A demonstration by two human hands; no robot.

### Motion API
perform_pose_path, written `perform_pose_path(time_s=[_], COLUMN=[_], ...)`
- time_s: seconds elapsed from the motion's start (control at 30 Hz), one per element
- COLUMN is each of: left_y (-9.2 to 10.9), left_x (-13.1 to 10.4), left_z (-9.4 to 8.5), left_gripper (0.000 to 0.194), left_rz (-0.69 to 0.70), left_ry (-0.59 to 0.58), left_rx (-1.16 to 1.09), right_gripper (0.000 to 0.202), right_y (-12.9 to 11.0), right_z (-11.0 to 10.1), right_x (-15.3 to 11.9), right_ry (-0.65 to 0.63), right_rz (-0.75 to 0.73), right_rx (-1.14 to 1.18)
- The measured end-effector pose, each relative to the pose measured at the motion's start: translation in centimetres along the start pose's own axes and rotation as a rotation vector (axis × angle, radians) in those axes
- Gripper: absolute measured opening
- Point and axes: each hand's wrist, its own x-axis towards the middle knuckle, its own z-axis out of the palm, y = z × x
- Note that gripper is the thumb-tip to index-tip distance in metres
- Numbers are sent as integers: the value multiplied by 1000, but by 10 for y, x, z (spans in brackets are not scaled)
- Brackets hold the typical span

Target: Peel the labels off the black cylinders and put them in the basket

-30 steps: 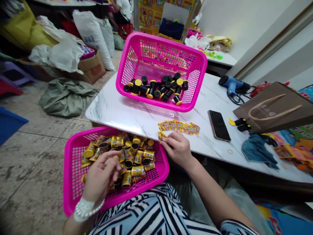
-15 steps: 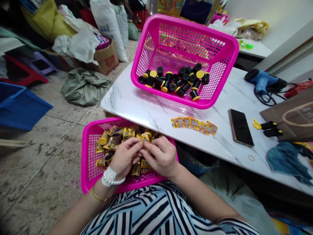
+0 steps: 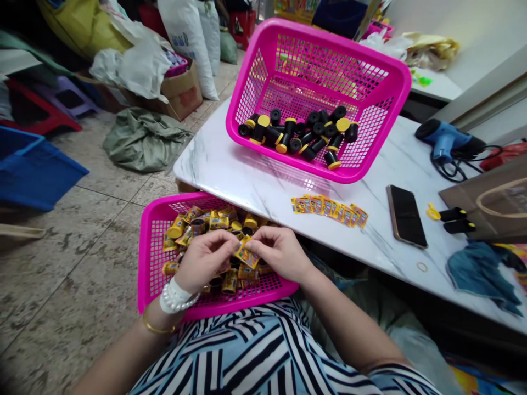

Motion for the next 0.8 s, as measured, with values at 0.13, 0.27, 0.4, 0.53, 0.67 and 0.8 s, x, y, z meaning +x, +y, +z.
perform_pose_path(time_s=[0.13,0.27,0.4,0.53,0.67,0.8], left_y=[-4,-7,-10,-10,-8,-7], left_x=[-11,-22,-21,-18,-16,-17], left_z=[1,9,13,13,12,10], left_gripper=[29,31,31,32,34,37], left_rz=[-48,-106,-149,-159,-210,-226], left_ry=[188,168,214,219,231,234], left_rx=[-151,-235,-355,-414,-483,-507], right_gripper=[33,30,27,22,19,17], right_y=[7,12,12,10,9,8], right_z=[13,20,23,26,29,31], right_x=[2,2,1,0,0,1], right_ry=[277,385,424,422,417,398], right_rz=[-48,-91,-131,-239,-295,-341], right_rx=[12,5,-5,-94,-132,-144])
